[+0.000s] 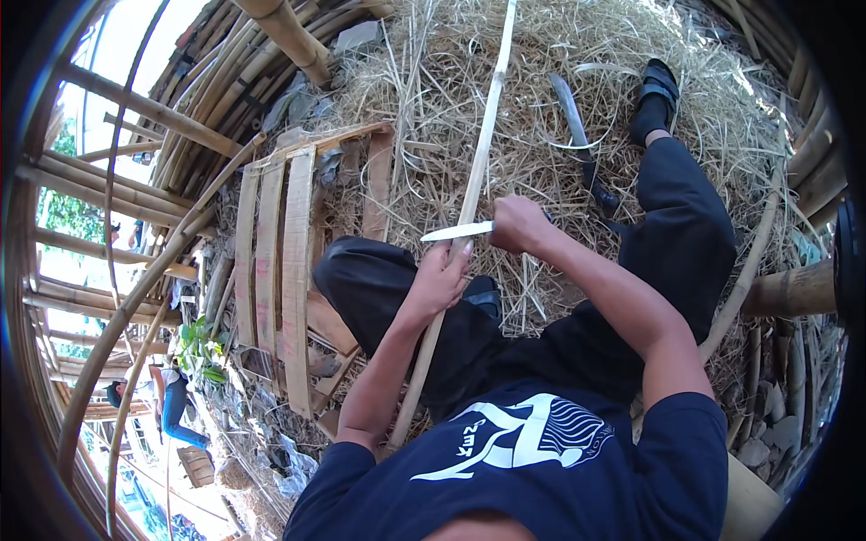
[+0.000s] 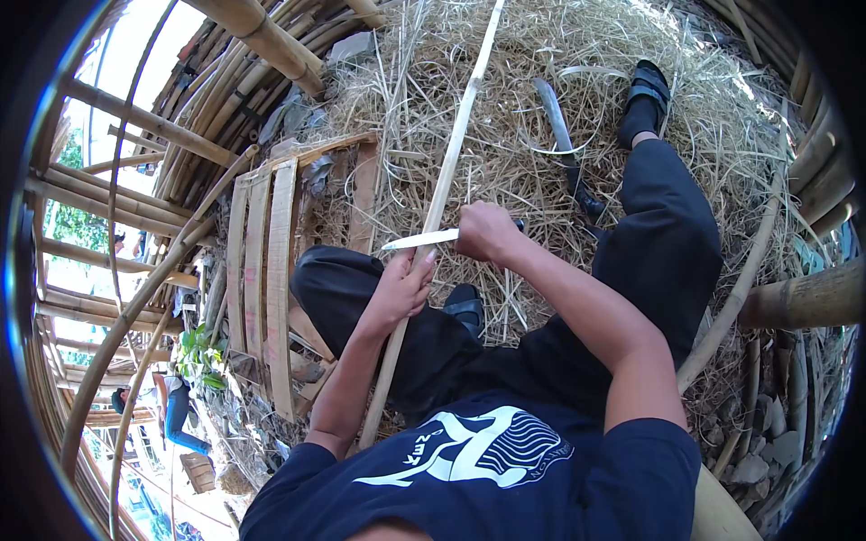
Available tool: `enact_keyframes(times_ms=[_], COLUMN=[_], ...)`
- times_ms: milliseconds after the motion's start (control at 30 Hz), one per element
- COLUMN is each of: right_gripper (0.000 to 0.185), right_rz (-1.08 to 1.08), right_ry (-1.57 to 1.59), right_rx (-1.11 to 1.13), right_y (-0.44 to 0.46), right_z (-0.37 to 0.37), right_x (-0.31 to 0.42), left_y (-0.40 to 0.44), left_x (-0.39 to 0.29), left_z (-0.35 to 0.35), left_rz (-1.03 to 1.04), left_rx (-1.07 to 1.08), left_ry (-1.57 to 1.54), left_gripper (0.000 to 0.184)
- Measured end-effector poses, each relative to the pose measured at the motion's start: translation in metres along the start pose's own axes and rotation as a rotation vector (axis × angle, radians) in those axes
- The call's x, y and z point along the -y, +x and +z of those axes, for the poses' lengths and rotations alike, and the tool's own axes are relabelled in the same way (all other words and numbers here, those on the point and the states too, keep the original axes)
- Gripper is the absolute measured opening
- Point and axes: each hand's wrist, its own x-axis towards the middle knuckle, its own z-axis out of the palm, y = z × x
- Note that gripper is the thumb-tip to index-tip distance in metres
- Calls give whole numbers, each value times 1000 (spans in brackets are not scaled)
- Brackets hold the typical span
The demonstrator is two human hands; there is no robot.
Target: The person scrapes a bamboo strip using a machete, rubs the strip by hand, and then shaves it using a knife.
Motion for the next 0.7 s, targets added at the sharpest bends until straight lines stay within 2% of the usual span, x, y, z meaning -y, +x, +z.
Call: enact_keyframes(times_ms=[67, 133, 167, 200, 233, 300, 433, 500, 700], right_gripper=[22, 24, 29, 34, 33, 31, 33, 33, 28], right_rz=[-8, 271, 319, 459, 528, 549, 472, 322, 96], right_ry=[-15, 123, 180, 83, 128, 73, 304, 325, 107], right_rx=[29, 13, -167, -215, -221, -199, -58, 0, 112], right_y=[3, 21, 43, 40, 50, 52, 46, 38, -1], right_z=[-2, -2, 17, -13, -18, -34, -26, -9, -10], right_x=[-3, -19, -69, -80, -107, -113, -70, -49, 1], left_y=[1, -9, -24, -40, -51, -59, -53, -41, -4], left_x=[5, 2, 2, 4, 7, 13, 10, 4, -12], left_z=[1, 9, 22, 28, 28, 21, 15, 12, -7], left_rz=[10, -31, -53, -83, -116, -122, -108, -103, -25], left_rx=[-8, -60, -85, -38, -1, -24, -31, -34, 43], left_ry=[26, 26, 48, -37, -124, -135, -196, -164, -330], left_gripper=[11, 14, 14, 14, 14, 15, 16, 18, 19])
